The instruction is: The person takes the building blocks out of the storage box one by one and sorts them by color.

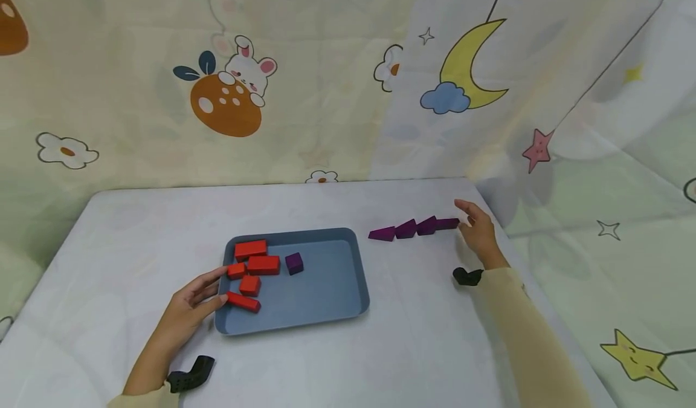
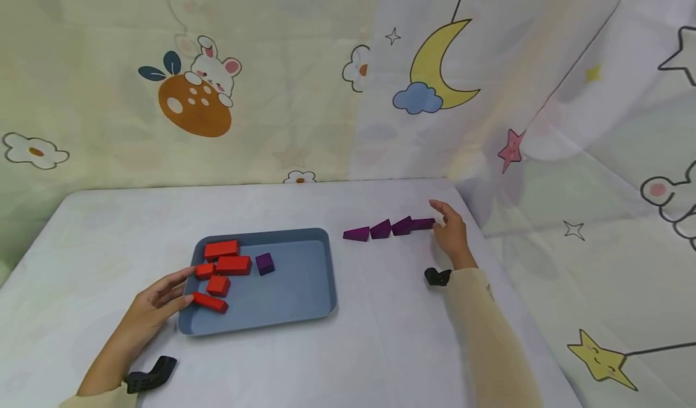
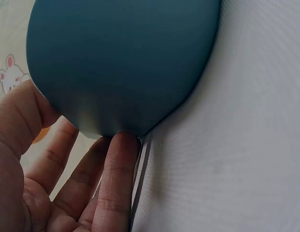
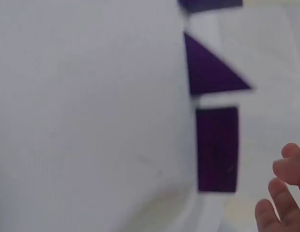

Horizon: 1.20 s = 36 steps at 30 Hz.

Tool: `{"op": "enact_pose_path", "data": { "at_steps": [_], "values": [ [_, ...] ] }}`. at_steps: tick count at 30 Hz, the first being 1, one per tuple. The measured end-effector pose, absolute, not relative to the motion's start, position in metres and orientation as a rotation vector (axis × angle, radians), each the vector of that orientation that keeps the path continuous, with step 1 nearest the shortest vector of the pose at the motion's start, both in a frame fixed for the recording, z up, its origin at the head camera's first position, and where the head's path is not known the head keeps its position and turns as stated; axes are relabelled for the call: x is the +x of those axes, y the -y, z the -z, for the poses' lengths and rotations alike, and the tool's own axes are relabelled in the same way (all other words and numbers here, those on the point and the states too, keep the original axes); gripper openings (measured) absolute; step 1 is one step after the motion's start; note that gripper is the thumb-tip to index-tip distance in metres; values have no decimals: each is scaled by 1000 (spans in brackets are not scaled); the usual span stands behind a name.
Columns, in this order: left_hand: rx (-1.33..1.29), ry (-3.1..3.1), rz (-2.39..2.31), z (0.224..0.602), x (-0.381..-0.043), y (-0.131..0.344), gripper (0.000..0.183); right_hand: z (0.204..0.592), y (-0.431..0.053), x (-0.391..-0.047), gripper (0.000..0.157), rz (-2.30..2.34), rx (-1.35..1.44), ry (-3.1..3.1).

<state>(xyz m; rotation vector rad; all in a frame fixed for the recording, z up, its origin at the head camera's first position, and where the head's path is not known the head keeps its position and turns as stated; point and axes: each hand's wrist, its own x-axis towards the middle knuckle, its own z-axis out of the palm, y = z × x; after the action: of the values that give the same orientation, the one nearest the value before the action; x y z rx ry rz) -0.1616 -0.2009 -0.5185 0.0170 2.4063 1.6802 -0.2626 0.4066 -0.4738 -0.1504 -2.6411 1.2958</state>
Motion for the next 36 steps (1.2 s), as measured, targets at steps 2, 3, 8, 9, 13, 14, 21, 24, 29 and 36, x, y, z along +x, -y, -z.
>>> {"op": "enact_pose_path", "data": {
  "at_steps": [2,3,8,9,13,14,21,24,29,36],
  "values": [
    [22,-2403,-1685,518,-162,201,63,467,-394,-259,53,-1323,-117,2595],
    [23,-2401,-1685,518,-161,201,64,464,-388,-257,51,-1340,-101,2571],
    [31,-2405,-1688,518,-162,200,64,447,-354,-248,43,-1440,-48,2511],
    [30,-2409,-1684,519,-162,200,63,444,-347,-246,42,-1474,-35,2506],
    [19,-2414,-1679,519,-162,200,63,434,-319,-242,37,-1577,74,2513],
    [13,-2412,-1676,519,-162,200,64,433,-313,-242,37,-1592,113,2517],
    [-3,-2404,-1671,517,-161,200,64,429,-269,-248,33,-1712,318,2488],
    [-5,-2407,-1671,517,-161,202,64,430,-248,-251,33,-1768,373,2476],
    [-6,-2403,-1668,517,-161,202,64,433,-217,-255,32,-1872,431,2452],
    [4,-2397,-1683,517,-161,203,63,438,-179,-259,34,-2024,511,2499]
  ]
}}
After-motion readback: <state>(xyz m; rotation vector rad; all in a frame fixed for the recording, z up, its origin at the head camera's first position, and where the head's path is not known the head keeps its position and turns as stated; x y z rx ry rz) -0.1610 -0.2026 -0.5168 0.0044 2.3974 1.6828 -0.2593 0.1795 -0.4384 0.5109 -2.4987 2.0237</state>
